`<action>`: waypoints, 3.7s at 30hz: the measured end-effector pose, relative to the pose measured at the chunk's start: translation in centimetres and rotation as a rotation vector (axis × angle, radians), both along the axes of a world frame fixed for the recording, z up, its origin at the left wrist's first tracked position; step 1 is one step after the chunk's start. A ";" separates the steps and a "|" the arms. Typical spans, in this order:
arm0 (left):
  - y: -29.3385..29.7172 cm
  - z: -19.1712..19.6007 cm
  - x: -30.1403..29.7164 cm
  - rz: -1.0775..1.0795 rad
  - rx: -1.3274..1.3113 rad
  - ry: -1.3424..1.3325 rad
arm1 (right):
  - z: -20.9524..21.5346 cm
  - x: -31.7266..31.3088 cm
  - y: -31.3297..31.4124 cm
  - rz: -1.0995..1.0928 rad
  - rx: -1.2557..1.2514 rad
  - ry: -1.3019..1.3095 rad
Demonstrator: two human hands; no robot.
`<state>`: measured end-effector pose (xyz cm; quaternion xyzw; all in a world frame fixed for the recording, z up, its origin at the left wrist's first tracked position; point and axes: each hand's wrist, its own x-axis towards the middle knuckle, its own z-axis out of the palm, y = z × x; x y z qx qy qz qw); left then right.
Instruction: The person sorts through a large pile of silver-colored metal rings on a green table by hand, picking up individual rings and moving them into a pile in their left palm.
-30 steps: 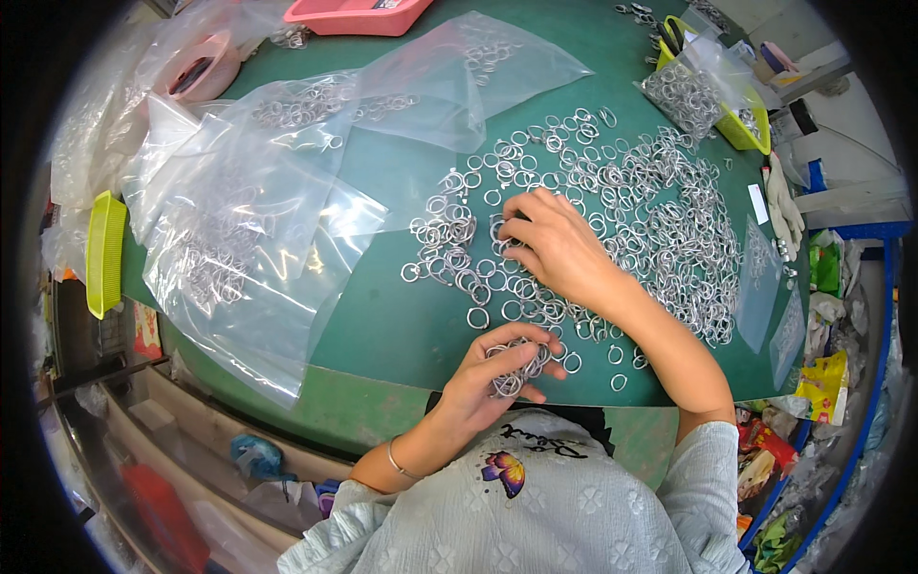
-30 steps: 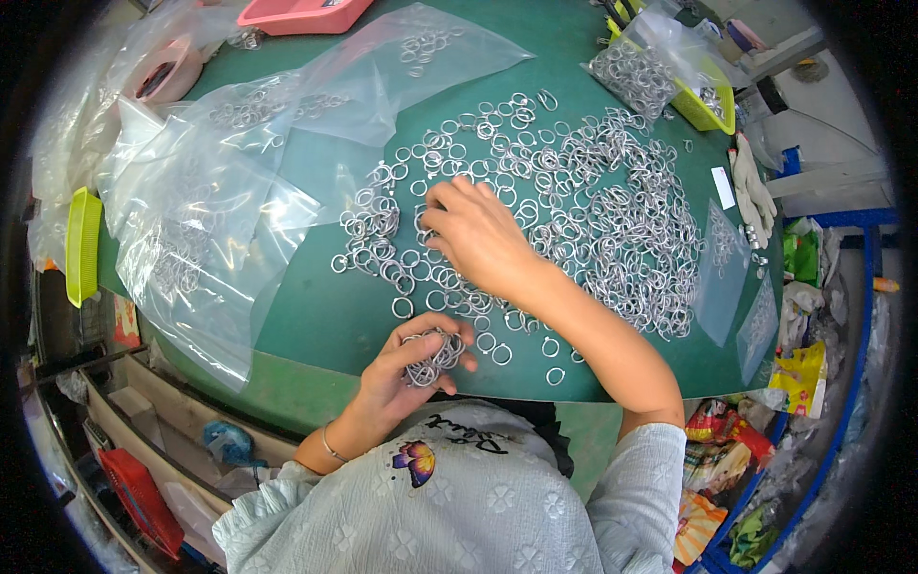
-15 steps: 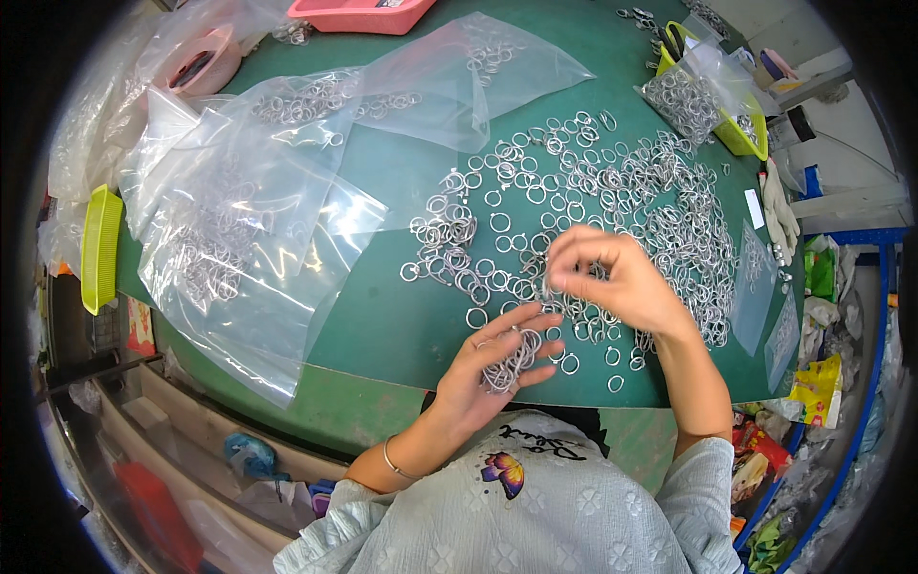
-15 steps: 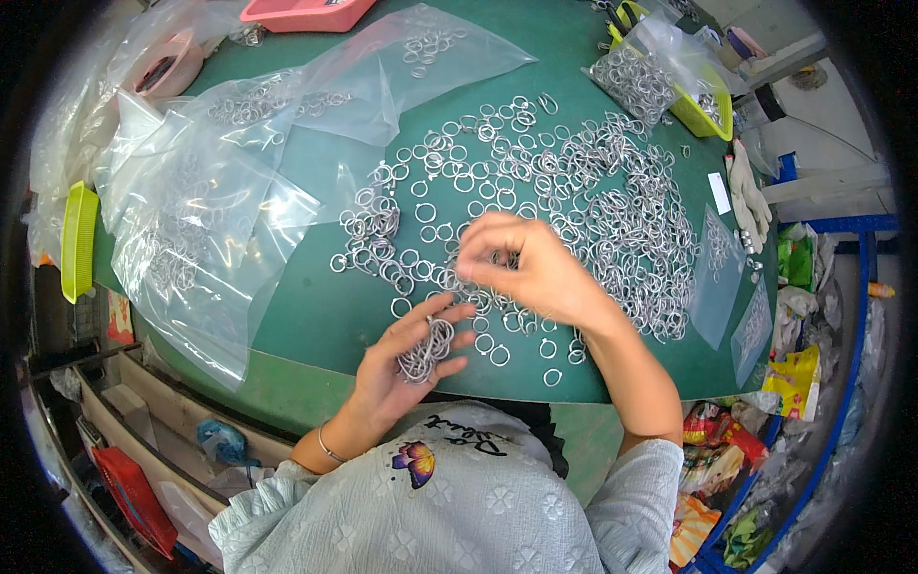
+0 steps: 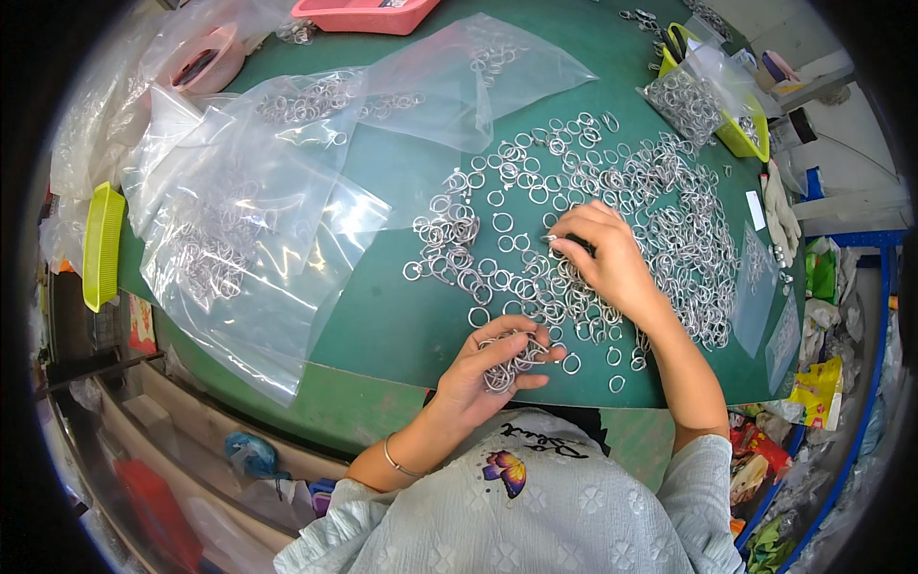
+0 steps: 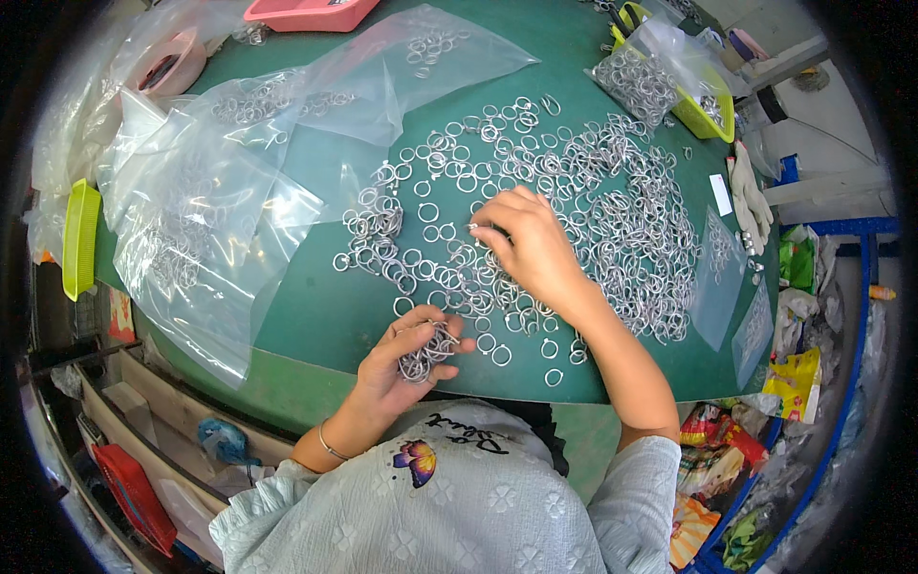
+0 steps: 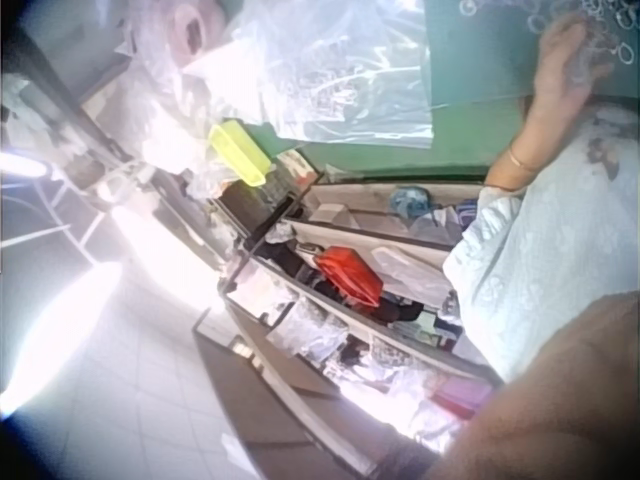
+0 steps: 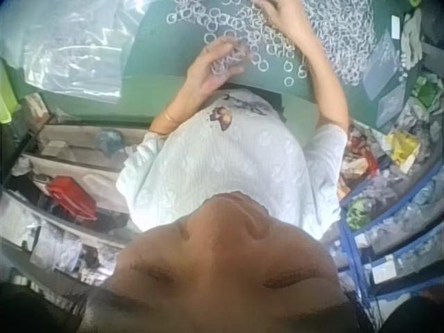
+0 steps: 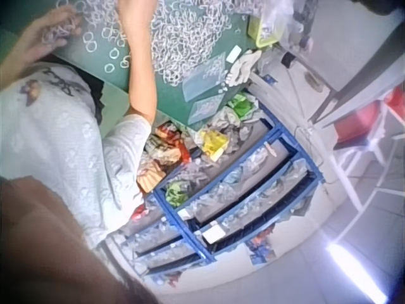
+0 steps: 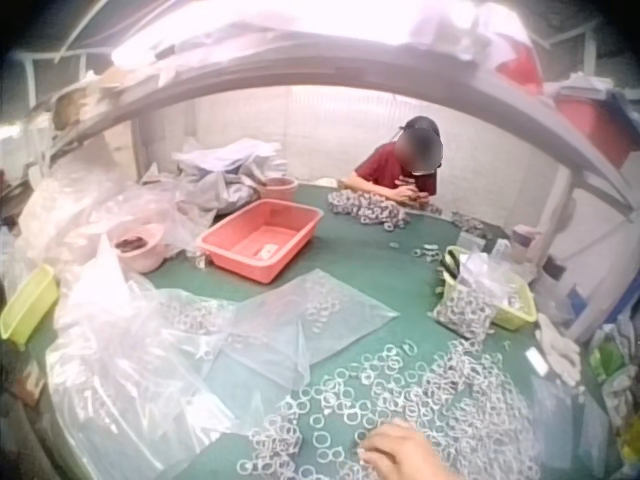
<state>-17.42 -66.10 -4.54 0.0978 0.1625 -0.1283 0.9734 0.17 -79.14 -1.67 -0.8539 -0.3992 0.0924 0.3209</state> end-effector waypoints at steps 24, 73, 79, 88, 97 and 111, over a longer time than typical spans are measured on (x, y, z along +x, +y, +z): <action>1.1 0.8 -1.0 0.017 0.087 0.052 | 1.8 0.9 2.8 0.005 -0.020 0.401; 0.5 0.7 0.0 -0.130 0.039 -0.057 | 1.1 -0.4 -3.3 -0.310 0.039 0.379; 0.4 0.6 0.3 -0.085 0.040 -0.054 | 0.9 -0.1 -4.1 -0.259 0.249 0.647; 0.1 0.4 0.3 -0.060 -0.035 -0.025 | 0.1 0.1 -3.7 -0.258 0.226 0.482; 0.0 -0.2 0.1 -0.030 -0.013 -0.060 | 0.9 -0.4 -3.4 -0.236 0.428 0.815; -0.4 -0.3 0.3 -0.006 -0.083 -0.021 | 3.3 -2.5 -1.8 -0.151 0.139 0.381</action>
